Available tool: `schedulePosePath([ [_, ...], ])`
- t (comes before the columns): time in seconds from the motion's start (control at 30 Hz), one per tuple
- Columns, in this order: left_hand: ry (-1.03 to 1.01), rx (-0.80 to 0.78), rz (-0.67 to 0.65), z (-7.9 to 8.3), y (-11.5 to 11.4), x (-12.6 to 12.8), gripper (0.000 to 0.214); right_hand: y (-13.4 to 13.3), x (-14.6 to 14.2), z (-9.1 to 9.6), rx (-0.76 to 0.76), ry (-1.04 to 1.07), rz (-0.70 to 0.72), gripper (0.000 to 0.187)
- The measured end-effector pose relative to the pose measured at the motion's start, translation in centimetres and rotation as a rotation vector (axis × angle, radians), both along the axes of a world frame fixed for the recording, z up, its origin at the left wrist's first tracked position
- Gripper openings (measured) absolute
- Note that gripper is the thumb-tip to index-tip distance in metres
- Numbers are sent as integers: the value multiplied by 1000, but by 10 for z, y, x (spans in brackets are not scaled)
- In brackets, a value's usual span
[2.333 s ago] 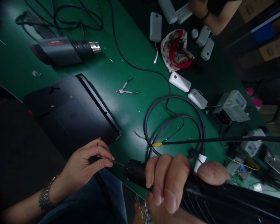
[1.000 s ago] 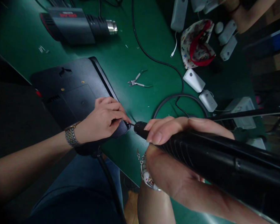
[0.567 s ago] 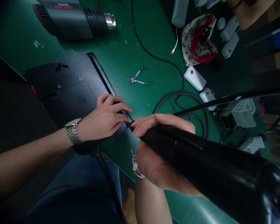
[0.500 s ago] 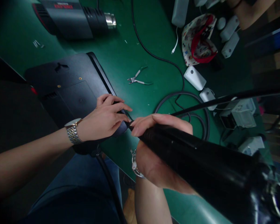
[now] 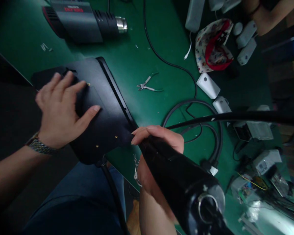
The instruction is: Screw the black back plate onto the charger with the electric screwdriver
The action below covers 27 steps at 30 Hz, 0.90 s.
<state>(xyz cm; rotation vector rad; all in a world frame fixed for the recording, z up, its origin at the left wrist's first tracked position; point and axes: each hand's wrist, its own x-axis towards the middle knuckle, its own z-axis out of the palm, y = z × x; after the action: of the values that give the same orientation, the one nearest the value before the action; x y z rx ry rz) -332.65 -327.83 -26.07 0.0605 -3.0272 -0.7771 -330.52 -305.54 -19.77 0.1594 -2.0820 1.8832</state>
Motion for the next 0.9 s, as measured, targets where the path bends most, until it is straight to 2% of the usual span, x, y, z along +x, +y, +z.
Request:
schedulePosePath([
  [0.1,-10,12,127,-12,-31,-6,82,-11,2,-5,-127,-15,-42,42],
  [0.23,-13,116,141,-27,-52,-18,91,-18,0,-10,-146,-15,-19,25],
  [0.33,-16,182,181,-30,-53,-23,96,-20,1,-13,-184,32,-32,21],
  [0.53,-92,230,261,-24,-49,-26,99,-16,4,-18,-174,90,37,25],
  [0.77,-50,249,264,-27,-51,-25,93,-12,1,-9,-145,-28,171,37],
  [0.9,-26,255,251,-28,-51,-25,90,-10,2,-12,-113,19,210,42],
])
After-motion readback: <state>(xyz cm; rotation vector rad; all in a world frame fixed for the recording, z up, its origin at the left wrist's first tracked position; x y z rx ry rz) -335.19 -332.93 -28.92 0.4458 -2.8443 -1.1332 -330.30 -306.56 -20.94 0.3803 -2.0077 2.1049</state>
